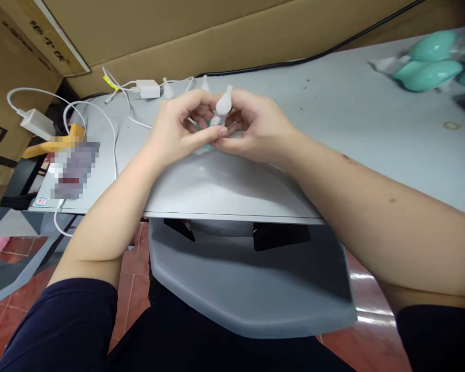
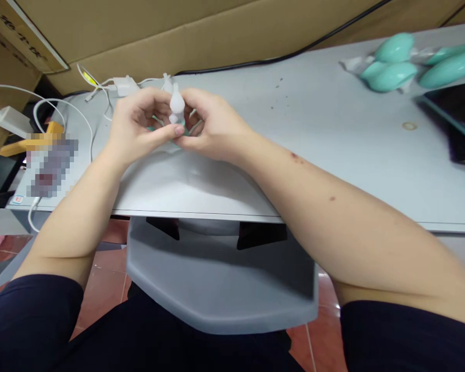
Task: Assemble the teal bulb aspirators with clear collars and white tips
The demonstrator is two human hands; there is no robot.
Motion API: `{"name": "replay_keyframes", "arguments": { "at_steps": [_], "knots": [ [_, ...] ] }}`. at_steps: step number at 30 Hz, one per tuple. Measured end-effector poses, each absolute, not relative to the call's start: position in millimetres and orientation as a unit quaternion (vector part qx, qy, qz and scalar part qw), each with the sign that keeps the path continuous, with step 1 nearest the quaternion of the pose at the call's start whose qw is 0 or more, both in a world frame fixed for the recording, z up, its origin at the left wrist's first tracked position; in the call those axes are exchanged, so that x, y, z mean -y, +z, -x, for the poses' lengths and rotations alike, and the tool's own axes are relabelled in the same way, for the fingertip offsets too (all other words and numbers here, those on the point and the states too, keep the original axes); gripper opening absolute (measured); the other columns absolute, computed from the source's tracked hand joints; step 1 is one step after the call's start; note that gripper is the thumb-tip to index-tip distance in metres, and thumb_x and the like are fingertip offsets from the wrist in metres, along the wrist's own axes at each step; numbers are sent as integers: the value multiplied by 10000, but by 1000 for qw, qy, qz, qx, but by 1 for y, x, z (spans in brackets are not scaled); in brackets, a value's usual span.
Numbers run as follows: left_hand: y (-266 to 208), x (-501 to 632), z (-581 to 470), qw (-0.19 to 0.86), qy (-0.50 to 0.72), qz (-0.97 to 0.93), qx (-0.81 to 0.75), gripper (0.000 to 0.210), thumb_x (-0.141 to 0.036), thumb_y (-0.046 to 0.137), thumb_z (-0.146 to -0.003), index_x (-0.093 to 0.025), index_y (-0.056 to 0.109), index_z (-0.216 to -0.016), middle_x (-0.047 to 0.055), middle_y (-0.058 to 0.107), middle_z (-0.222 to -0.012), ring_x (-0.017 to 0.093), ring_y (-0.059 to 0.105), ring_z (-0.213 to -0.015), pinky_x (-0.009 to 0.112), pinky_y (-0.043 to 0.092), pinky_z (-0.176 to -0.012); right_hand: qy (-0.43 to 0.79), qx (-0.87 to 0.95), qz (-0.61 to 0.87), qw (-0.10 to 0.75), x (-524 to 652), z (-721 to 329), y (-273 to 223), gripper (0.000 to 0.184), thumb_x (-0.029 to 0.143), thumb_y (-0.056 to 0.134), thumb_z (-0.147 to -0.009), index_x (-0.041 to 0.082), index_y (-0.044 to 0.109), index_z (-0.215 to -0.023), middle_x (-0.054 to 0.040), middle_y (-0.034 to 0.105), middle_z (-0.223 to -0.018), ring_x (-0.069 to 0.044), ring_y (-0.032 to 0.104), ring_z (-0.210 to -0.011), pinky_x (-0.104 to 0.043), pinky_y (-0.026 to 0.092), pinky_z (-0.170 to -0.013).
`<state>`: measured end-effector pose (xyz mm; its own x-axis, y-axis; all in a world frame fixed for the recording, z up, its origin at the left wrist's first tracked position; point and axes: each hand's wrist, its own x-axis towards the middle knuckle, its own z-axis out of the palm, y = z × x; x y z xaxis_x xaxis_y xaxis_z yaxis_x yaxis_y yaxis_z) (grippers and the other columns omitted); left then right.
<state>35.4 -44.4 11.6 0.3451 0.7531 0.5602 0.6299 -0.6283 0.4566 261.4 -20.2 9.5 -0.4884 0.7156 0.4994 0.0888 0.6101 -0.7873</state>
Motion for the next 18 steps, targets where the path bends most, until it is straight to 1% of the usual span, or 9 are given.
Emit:
{"name": "replay_keyframes", "arguments": {
  "at_steps": [2, 4, 6, 8, 10, 12, 14, 16, 18],
  "knots": [
    [14, 46, -32, 84, 391, -818, -413, 492, -721, 741, -1081, -283, 711, -1303, 92, 805, -1127, 247, 827, -985, 365, 668, -762, 349, 790, 258, 432, 17, -265, 12, 438, 2, 851, -683, 285, 764, -1005, 19, 691, -982, -191, 631, -812, -316, 595, -711],
    [23, 49, -32, 66, 396, -818, -413, 550, -780, 712, -1080, -279, 700, -1305, 93, 808, -1121, 252, 838, -990, 371, 672, -772, 341, 789, 268, 435, 11, -269, 15, 438, -18, 854, -669, 282, 771, -975, 9, 676, -979, -193, 614, -793, -339, 577, -714],
    [40, 56, -36, 39, 391, -819, -419, 570, -810, 711, -1069, -285, 700, -1290, 72, 802, -1069, 259, 851, -999, 378, 679, -778, 338, 771, 288, 456, 3, -273, 18, 444, -53, 849, -651, 277, 753, -932, 9, 658, -944, -189, 593, -763, -349, 544, -698],
    [60, 68, -43, 28, 349, -835, -424, 602, -840, 775, -1011, -308, 709, -1284, 35, 786, -976, 264, 862, -1030, 367, 691, -768, 337, 744, 316, 484, -7, -277, 19, 450, -95, 820, -634, 267, 712, -878, 23, 632, -881, -174, 560, -722, -346, 499, -662],
    [78, 82, -52, 12, 329, -847, -417, 633, -878, 807, -956, -320, 713, -1239, -1, 746, -863, 246, 866, -1007, 339, 688, -732, 327, 724, 342, 503, -17, -279, 18, 468, -132, 787, -624, 262, 678, -852, 41, 602, -829, -155, 524, -686, -337, 454, -635],
    [88, 95, -58, -8, 317, -855, -409, 657, -922, 807, -912, -324, 701, -1160, -37, 678, -755, 211, 857, -939, 300, 661, -670, 302, 720, 365, 507, -28, -282, 13, 494, -168, 760, -613, 257, 660, -846, 52, 588, -814, -142, 513, -678, -329, 434, -637],
    [89, 102, -60, -29, 302, -862, -406, 683, -960, 807, -865, -323, 667, -1068, -72, 582, -660, 175, 833, -848, 262, 610, -602, 272, 728, 388, 496, -37, -284, 6, 519, -198, 753, -591, 250, 649, -830, 55, 584, -799, -146, 520, -703, -324, 451, -667],
    [82, 102, -55, -51, 283, -867, -407, 718, -988, 812, -814, -318, 615, -981, -107, 462, -587, 142, 790, -749, 230, 543, -541, 264, 751, 402, 452, -45, -287, -2, 526, -196, 778, -589, 249, 677, -851, 61, 579, -760, -157, 523, -710, -324, 482, -691],
    [73, 92, -45, -77, 267, -869, -408, 762, -1012, 814, -765, -312, 550, -910, -141, 321, -542, 114, 726, -649, 205, 463, -492, 270, 762, 405, 426, -50, -290, -9, 539, -183, 816, -600, 249, 703, -902, 63, 592, -751, -159, 525, -697, -322, 504, -695]
  ]
}}
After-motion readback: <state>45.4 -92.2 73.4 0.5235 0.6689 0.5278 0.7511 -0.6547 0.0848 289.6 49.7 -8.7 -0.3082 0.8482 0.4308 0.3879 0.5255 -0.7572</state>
